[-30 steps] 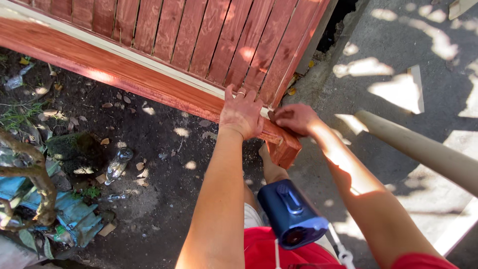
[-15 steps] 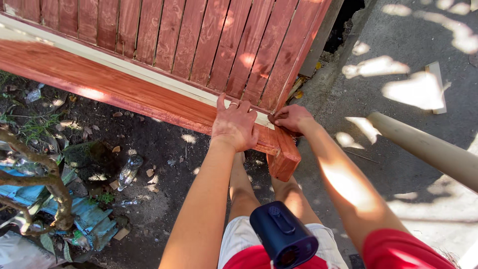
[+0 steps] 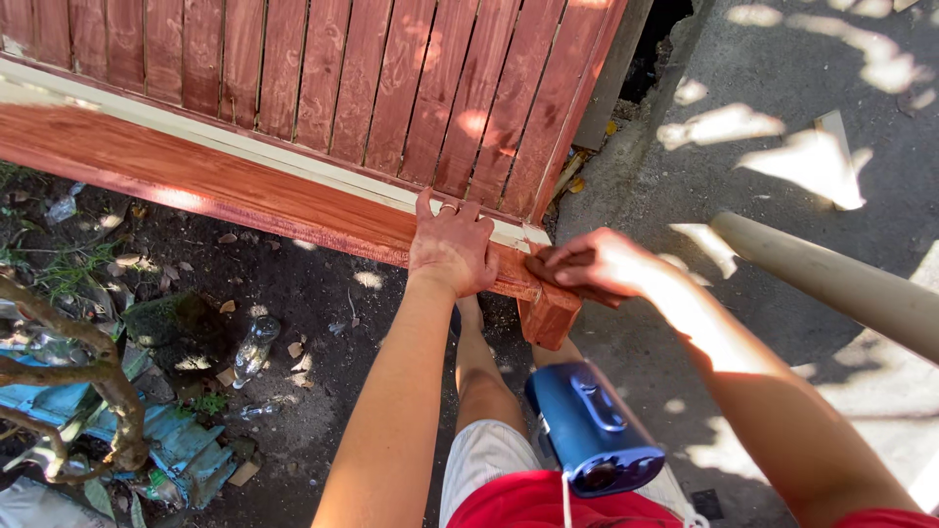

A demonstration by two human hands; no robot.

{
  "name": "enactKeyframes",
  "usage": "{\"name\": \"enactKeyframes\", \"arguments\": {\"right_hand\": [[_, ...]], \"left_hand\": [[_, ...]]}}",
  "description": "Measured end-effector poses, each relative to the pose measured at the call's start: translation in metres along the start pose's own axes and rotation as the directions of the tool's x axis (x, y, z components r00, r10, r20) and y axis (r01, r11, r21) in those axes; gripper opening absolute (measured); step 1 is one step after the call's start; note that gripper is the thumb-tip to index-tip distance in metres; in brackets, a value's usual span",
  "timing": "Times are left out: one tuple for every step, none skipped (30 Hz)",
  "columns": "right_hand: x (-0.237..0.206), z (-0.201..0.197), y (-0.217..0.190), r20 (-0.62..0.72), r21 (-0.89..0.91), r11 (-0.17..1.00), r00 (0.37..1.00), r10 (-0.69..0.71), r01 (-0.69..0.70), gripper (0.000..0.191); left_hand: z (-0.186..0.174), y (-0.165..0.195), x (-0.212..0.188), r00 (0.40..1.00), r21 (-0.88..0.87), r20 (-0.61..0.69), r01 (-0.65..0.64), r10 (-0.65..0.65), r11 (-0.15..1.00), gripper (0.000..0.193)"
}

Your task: The person applies a reddish wood stain or preservative to a slatted wooden bench and its frame outdoors, rubbing the liquid in by hand with a cloth. They work along the rails, seat slats and edges, repositioning around the structure to coat untreated bare wood sections.

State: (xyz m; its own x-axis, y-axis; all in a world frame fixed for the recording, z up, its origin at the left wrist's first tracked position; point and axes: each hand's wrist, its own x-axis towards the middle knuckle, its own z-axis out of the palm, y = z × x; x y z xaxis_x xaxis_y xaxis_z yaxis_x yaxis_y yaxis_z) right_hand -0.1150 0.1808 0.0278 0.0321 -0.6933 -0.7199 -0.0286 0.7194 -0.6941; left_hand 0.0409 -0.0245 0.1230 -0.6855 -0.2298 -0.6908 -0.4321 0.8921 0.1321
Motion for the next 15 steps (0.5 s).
{"name": "enactKeyframes", "arguments": {"right_hand": [[0.019, 0.002, 0.007, -0.04, -0.059, 0.998, 0.999, -0.025, 0.023, 0.033], [0.039, 0.004, 0.013, -0.046, -0.115, 0.992, 0.998, 0.038, -0.043, 0.034], [0.058, 0.007, 0.019, -0.054, -0.166, 0.98, 0.994, 0.099, -0.106, 0.036], [0.073, 0.01, 0.022, -0.075, -0.214, 0.966, 0.989, 0.131, -0.144, 0.036], [0.086, 0.012, 0.023, -0.101, -0.264, 0.947, 0.982, 0.161, -0.183, 0.037], [0.093, 0.013, 0.019, -0.128, -0.315, 0.922, 0.973, 0.192, -0.223, 0.037], [0.095, 0.013, 0.016, -0.12, -0.336, 0.916, 0.974, 0.19, -0.22, 0.037], [0.094, 0.014, 0.015, -0.111, -0.357, 0.908, 0.975, 0.193, -0.22, 0.038], [0.091, 0.013, 0.015, -0.102, -0.379, 0.899, 0.976, 0.194, -0.219, 0.038], [0.082, 0.013, 0.013, -0.068, -0.341, 0.917, 0.978, 0.196, -0.208, 0.039], [0.067, 0.01, 0.012, -0.038, -0.306, 0.932, 0.98, 0.193, -0.195, 0.039], [0.056, 0.006, 0.009, -0.009, -0.273, 0.946, 0.983, 0.182, -0.177, 0.04], [0.044, 0.004, 0.006, 0.011, -0.214, 0.964, 0.987, 0.162, -0.156, 0.039], [0.029, 0.002, 0.006, 0.032, -0.148, 0.979, 0.989, 0.145, -0.139, 0.037], [0.018, 0.001, 0.007, 0.051, -0.084, 0.989, 0.991, 0.127, -0.123, 0.036]], "left_hand": [[0.002, 0.0, 0.0, 1.0, -0.002, -0.01, -0.001, 0.001, 1.0, 0.035], [0.004, 0.0, 0.0, 0.999, 0.0, -0.038, -0.008, 0.008, 1.0, 0.035], [0.006, 0.0, 0.0, 0.998, 0.007, -0.064, -0.013, 0.014, 1.0, 0.035], [0.007, -0.001, 0.0, 0.996, 0.016, -0.092, -0.02, 0.022, 1.0, 0.034], [0.009, -0.001, 0.001, 0.998, 0.017, -0.066, -0.013, 0.014, 1.0, 0.034], [0.01, -0.001, 0.001, 0.999, 0.015, -0.041, -0.004, 0.004, 1.0, 0.034], [0.011, -0.001, 0.001, 1.0, 0.007, -0.012, 0.005, -0.005, 1.0, 0.034], [0.013, 0.0, 0.0, 1.0, 0.001, -0.025, 0.004, -0.004, 1.0, 0.034], [0.014, -0.001, 0.0, 0.999, -0.004, -0.04, 0.004, -0.004, 1.0, 0.034], [0.015, -0.001, 0.0, 0.998, -0.011, -0.057, 0.004, -0.005, 1.0, 0.034], [0.016, -0.001, 0.0, 0.998, -0.018, -0.065, -0.005, 0.004, 1.0, 0.034], [0.016, -0.002, 0.0, 0.997, -0.022, -0.078, -0.01, 0.008, 1.0, 0.034], [0.017, -0.002, 0.001, 0.996, -0.027, -0.088, -0.015, 0.013, 1.0, 0.034], [0.017, -0.002, 0.001, 0.996, -0.029, -0.09, -0.019, 0.016, 0.999, 0.034], [0.017, -0.002, 0.001, 0.996, -0.032, -0.093, -0.022, 0.019, 0.999, 0.034]]}}
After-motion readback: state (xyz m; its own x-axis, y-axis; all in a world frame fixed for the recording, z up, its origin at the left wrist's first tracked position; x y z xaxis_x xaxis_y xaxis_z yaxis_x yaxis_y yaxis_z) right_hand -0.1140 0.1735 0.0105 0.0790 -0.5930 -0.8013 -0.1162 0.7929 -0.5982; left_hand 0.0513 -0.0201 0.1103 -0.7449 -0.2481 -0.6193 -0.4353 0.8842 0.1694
